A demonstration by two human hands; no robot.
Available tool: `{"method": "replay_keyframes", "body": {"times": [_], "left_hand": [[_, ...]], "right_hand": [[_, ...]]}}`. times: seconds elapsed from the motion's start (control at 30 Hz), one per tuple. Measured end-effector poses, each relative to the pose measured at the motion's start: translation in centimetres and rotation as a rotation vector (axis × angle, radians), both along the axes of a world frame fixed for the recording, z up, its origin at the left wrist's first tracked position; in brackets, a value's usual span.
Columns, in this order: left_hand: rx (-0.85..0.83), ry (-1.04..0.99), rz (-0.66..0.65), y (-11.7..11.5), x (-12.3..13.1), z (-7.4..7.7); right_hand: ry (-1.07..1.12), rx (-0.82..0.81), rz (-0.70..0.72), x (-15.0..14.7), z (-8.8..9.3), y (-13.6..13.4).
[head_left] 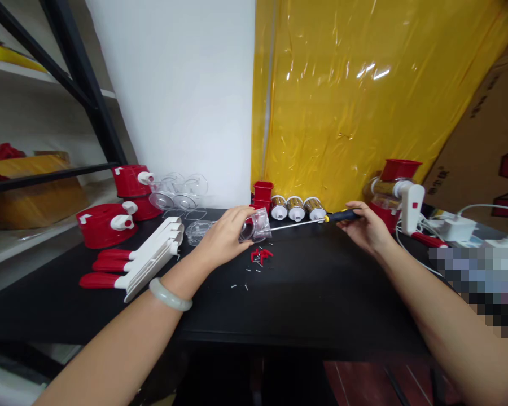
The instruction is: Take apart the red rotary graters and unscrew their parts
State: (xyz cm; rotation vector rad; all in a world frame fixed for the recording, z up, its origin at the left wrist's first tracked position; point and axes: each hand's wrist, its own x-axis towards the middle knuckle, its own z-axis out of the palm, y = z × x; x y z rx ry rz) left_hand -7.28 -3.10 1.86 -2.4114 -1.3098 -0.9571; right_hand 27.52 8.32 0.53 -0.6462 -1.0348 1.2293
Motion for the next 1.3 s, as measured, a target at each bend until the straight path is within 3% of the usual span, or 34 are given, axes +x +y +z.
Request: {"method": "replay_keyframes", "body": {"times": [0.1, 0.3, 0.5, 0.73, 1.03, 1.3], "left_hand": [[-0.012, -0.002, -0.017, 0.4, -0.3, -0.2], [-0.033, -0.004, -0.039, 0.6, -0.5, -0.2], [0.027, -0.017, 0.017, 1.0, -0.3, -0.3], [0.01, 0.012, 0.064, 1.4, -0.6, -0.5], [-0.05, 0.027, 0.126, 1.4, -1.1, 0.0], [-0.031, 0.045, 0.126, 1.4, -2.1, 0.5]], "right_hand": [[0.021, -0.02, 0.068, -0.1, 0.2, -0.3], [-0.06, 0.019, -0.114, -0.9, -0.6, 0.1], [0.11, -0.038, -0.012, -0.5, -1.0, 0.2], [-0.149, 0.047, -0.193, -0.4, -1.9, 1.4], [-0.186, -0.063, -0.055, 0.5, -2.3, 1.8], [-0.32, -0.057, 0.056, 1.5, -2.4, 1.7]]}}
